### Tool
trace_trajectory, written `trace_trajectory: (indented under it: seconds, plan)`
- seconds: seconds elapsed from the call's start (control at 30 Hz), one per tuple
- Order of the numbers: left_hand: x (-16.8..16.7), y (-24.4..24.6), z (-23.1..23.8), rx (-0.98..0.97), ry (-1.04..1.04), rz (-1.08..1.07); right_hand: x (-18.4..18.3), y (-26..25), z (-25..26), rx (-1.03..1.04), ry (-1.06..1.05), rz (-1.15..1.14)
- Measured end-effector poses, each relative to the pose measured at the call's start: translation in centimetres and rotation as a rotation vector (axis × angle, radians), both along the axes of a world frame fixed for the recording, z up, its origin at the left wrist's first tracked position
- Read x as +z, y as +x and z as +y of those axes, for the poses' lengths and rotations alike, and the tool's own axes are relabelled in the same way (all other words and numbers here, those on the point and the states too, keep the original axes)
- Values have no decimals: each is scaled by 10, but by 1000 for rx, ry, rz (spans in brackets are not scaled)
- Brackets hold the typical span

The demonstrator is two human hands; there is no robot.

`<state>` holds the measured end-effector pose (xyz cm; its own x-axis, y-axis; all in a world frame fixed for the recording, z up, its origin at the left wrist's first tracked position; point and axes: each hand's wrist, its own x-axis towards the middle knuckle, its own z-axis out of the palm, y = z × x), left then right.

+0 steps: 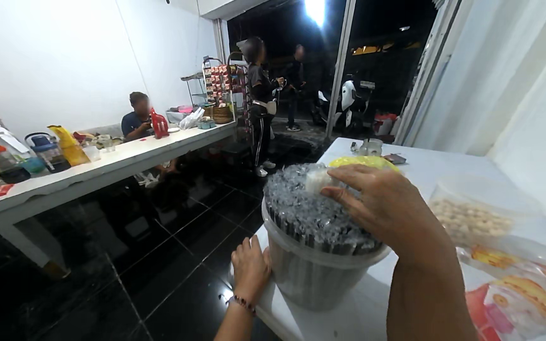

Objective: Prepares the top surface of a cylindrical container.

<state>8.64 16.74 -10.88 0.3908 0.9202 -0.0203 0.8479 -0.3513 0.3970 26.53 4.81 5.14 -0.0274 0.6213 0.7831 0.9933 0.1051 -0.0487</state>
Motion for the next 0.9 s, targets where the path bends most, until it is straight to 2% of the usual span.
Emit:
trace_trajectory:
  seconds: [0.9]
  plan:
    - [0,0,0,3,-7,-20,1,-2,3,4,-47,27]
